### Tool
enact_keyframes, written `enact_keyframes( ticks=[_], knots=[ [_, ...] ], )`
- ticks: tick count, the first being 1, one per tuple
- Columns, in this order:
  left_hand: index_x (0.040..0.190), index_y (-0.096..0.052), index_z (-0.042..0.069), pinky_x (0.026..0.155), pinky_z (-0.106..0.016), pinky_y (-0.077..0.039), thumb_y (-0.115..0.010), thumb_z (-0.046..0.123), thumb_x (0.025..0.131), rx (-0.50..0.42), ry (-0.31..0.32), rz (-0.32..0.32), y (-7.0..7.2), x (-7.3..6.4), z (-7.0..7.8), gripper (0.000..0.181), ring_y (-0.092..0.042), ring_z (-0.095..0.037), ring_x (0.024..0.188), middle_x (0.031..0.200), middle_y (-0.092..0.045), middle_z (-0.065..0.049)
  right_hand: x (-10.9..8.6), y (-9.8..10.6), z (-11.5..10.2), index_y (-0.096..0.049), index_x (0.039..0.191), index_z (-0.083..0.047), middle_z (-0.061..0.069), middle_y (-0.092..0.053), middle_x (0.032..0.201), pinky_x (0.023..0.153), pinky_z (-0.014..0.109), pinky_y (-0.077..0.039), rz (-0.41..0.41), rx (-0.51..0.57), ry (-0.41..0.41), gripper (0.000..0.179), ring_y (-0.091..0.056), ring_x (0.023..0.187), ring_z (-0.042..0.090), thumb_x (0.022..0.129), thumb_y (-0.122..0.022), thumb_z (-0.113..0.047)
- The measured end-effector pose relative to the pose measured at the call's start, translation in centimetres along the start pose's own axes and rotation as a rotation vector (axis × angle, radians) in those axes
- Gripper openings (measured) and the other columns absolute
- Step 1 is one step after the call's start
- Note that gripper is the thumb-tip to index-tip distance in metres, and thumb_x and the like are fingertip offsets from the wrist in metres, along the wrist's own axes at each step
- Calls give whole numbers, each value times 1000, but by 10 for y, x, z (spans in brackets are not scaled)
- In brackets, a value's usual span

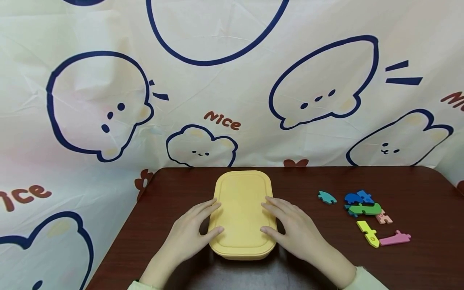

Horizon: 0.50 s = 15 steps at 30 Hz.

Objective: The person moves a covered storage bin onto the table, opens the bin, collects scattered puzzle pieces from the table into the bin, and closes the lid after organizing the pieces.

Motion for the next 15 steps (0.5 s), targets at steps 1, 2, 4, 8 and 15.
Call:
enact_keyframes(
  ticks=[1,2,4,8,15],
  knots=[
    [139,-59,24,96,-52,-47,-72,52,87,-8,26,-11,0,1,-1,60,-47,-19,133,147,-50,8,1,0,0,-63,135,-17,2,-50,146,101,53,-43,5,3,-10,55,-47,133,25,90,-71,-48],
    [140,-58,25,96,-53,-47,-71,52,87,-18,53,-25,0,2,-2,61,-47,-19,134,147,-49,8,1,0,1,-62,135,-17,2,-50,146,101,53,-43,9,7,-21,56,-48,133,26,90,-71,-48],
    [142,-57,25,96,-54,-47,-71,53,88,-31,95,-42,0,3,-3,62,-46,-20,134,148,-48,8,3,0,1,-61,137,-17,3,-50,147,101,54,-44,15,17,-45,57,-48,133,27,90,-70,-48],
    [142,-56,24,96,-55,-46,-71,53,88,-46,140,-50,0,7,-6,64,-46,-22,135,148,-48,5,6,0,2,-60,138,-17,4,-50,147,98,56,-45,35,36,-91,58,-48,133,28,90,-71,-47],
    [144,-54,25,97,-56,-45,-70,54,88,-48,188,-38,-1,13,-9,65,-47,-24,134,148,-49,2,11,0,3,-60,137,-13,8,-51,146,94,55,-48,73,59,-153,58,-51,130,30,89,-74,-43]
  ],
)
Point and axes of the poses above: each hand's wrist, its own x-axis towards the middle knuckle, its own y-axis out of the back of the hand, z = x × y, the point moved 3 cm from there along x, towards the middle knuckle
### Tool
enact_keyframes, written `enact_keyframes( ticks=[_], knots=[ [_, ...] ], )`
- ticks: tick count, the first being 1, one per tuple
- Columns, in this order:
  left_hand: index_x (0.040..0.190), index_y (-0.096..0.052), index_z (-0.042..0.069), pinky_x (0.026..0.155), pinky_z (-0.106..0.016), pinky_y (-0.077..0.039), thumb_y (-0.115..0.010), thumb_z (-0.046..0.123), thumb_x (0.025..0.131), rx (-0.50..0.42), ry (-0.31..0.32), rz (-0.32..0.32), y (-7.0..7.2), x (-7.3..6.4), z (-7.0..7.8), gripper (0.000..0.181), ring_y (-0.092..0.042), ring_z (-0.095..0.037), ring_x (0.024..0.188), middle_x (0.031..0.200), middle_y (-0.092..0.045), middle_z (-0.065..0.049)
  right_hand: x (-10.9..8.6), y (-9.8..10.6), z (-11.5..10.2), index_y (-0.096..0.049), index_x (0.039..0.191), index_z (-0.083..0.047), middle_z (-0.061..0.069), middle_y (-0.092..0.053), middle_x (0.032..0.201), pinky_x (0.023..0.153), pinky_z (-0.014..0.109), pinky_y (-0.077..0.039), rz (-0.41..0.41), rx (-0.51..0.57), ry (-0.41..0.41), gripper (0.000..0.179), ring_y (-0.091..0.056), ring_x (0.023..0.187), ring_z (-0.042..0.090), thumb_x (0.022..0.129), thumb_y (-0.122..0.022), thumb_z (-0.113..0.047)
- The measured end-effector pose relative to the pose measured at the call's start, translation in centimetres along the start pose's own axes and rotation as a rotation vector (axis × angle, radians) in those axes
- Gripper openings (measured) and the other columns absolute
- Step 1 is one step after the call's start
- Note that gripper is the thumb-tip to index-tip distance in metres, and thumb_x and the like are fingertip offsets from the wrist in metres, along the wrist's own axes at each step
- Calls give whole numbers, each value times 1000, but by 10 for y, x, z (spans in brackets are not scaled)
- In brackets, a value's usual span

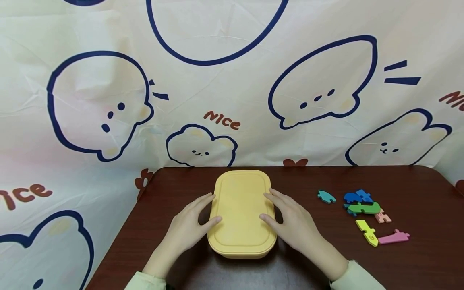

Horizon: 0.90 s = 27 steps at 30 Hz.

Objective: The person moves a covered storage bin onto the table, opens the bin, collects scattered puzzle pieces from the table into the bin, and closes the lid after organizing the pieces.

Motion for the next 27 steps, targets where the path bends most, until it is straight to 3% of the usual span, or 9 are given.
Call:
enact_keyframes(
  ticks=[9,27],
  knots=[
    [147,-50,25,98,-58,-44,-70,57,86,3,96,-15,-2,6,-2,71,-48,-27,133,146,-50,-3,4,-3,3,-58,139,-11,10,-52,144,94,54,-49,-7,61,-107,59,-51,129,31,90,-73,-41],
    [146,-51,17,98,-56,-44,-68,59,86,-33,165,-78,-10,12,-5,75,-52,-31,129,140,-56,-11,8,-11,12,-47,147,-7,15,-54,141,101,55,-43,-95,183,-259,70,-49,130,35,92,-70,-43]
  ],
)
Point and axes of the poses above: each hand's wrist, its own x-axis towards the middle knuckle, its own y-axis out of the back of the hand, z = x × y, the point moved 3 cm from there along x, towards the middle knuckle
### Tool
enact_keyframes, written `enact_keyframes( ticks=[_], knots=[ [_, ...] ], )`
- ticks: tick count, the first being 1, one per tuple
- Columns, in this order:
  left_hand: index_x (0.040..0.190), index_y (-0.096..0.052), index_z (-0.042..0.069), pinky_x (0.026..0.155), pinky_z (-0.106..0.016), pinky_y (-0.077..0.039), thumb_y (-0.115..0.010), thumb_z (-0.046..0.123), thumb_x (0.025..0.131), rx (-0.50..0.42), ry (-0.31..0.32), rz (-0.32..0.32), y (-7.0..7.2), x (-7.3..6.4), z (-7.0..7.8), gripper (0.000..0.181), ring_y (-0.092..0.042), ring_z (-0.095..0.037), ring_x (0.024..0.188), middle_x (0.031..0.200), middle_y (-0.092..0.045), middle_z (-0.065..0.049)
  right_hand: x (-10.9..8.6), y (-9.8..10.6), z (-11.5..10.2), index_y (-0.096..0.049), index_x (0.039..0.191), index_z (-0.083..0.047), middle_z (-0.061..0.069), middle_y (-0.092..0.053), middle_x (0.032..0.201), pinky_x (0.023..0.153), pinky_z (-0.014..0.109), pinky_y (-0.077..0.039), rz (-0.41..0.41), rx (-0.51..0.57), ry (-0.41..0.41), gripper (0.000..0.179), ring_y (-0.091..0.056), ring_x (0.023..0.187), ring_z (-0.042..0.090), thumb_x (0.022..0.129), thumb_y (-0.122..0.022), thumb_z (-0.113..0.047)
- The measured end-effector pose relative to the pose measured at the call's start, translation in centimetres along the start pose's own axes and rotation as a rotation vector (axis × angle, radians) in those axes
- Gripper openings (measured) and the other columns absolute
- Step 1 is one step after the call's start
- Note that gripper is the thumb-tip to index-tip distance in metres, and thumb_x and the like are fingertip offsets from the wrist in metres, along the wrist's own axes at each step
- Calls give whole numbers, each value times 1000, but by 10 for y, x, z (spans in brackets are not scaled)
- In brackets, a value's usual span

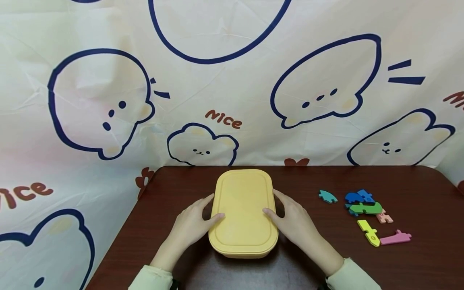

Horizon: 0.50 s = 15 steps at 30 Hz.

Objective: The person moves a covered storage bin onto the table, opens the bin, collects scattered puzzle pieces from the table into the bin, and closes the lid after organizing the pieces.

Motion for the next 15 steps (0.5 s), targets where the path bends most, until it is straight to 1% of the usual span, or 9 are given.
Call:
enact_keyframes(
  ticks=[4,10,13,15],
  knots=[
    [145,-52,17,97,-56,-45,-68,59,87,7,-2,4,-1,0,1,74,-53,-31,127,138,-57,-10,1,-2,2,-46,148,-7,13,-59,135,99,53,-44,-13,13,-33,72,-53,126,33,91,-71,-45],
    [141,-57,16,96,-55,-45,-69,56,87,8,4,12,-1,0,0,68,-55,-29,126,136,-60,-6,1,-3,4,-48,145,-2,8,-65,125,95,51,-47,-22,15,-55,73,-59,118,30,92,-68,-47],
    [137,-60,17,95,-54,-46,-69,55,87,-6,14,18,-1,0,0,64,-56,-28,124,132,-62,-3,1,-3,4,-51,143,-2,5,-68,118,89,47,-50,-28,24,-62,70,-63,109,25,92,-68,-47],
    [136,-62,17,93,-54,-47,-70,54,87,-17,15,24,-2,0,0,62,-57,-27,122,129,-64,-1,2,-3,4,-53,141,-3,2,-69,111,83,42,-51,-30,36,-62,66,-64,99,18,92,-69,-45]
  ],
)
Point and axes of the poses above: each hand's wrist, its own x-axis towards the middle knuckle, its own y-axis out of the back of the hand, z = x × y, the point moved 3 cm from there along x, towards the middle knuckle
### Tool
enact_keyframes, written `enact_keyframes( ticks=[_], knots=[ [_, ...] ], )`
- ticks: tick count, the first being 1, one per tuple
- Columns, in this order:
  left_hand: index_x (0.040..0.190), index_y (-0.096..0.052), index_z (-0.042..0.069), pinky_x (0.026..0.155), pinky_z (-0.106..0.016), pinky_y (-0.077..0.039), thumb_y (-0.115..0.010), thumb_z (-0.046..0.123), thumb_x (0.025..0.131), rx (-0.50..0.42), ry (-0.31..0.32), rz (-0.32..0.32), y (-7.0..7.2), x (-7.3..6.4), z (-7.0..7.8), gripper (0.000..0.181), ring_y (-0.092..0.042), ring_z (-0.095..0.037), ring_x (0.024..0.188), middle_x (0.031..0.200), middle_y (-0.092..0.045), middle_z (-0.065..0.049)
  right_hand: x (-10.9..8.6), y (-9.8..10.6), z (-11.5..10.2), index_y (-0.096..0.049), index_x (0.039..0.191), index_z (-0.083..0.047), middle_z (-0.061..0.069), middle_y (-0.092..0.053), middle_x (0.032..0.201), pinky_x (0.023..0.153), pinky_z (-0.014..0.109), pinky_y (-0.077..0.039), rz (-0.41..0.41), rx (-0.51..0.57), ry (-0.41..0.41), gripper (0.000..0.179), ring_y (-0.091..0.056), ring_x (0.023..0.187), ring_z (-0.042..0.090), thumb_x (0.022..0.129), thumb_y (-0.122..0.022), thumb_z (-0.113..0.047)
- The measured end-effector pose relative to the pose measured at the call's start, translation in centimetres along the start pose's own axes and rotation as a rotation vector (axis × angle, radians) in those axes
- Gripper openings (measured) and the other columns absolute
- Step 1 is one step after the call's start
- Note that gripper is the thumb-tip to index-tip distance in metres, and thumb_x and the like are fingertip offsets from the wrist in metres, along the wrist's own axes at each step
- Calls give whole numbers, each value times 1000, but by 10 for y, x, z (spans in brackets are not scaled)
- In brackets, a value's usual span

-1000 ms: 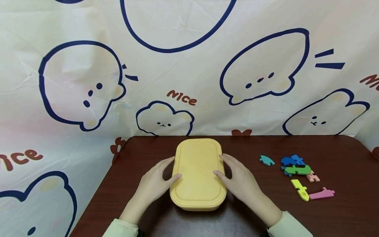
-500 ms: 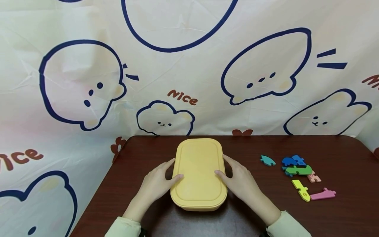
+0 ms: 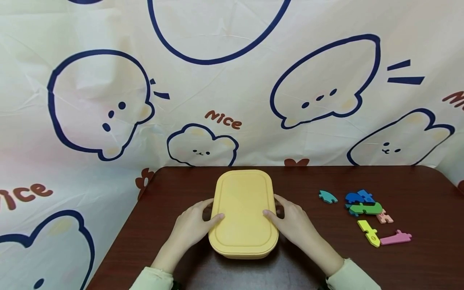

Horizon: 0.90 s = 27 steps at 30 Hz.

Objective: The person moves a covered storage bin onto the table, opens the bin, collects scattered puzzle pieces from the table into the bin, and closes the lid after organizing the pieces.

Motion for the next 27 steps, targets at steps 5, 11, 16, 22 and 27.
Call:
enact_keyframes(
  ticks=[5,11,16,22,27],
  knots=[
    [134,-63,17,89,-51,-48,-72,52,87,-20,-6,15,-1,0,0,59,-59,-25,117,123,-66,1,1,-1,-1,-55,139,-4,-4,-67,99,72,31,-47,3,13,4,61,-58,81,7,92,-71,-39],
    [133,-63,16,86,-49,-50,-72,50,87,-14,-13,25,-1,-1,2,58,-61,-23,112,118,-66,2,1,-1,-4,-55,137,0,-5,-60,86,65,28,-43,10,11,21,55,-52,74,9,93,-71,-29],
    [130,-64,13,67,-38,-47,-73,46,87,3,-32,40,-2,0,4,55,-58,-16,87,102,-63,6,1,0,-7,-56,134,4,-3,-54,83,63,26,-42,17,4,28,52,-50,71,9,93,-71,-23],
    [127,-66,11,54,-29,-34,-74,43,88,6,-46,45,-2,0,5,51,-44,-10,66,85,-53,8,2,-1,-7,-56,134,5,-2,-52,81,61,26,-40,20,-6,16,53,-48,66,10,93,-72,-24],
    [126,-67,11,54,-29,-35,-73,43,88,21,-56,57,-2,-1,4,49,-44,-10,65,82,-52,8,3,-1,-8,-55,135,6,-1,-50,78,59,27,-39,18,-10,15,54,-45,63,10,93,-71,-24]
  ],
)
Point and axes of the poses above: each hand's wrist, its own x-axis towards the middle knuckle, its own y-axis out of the back of the hand, z = x × y, the point moved 3 cm from there along x, towards the middle knuckle
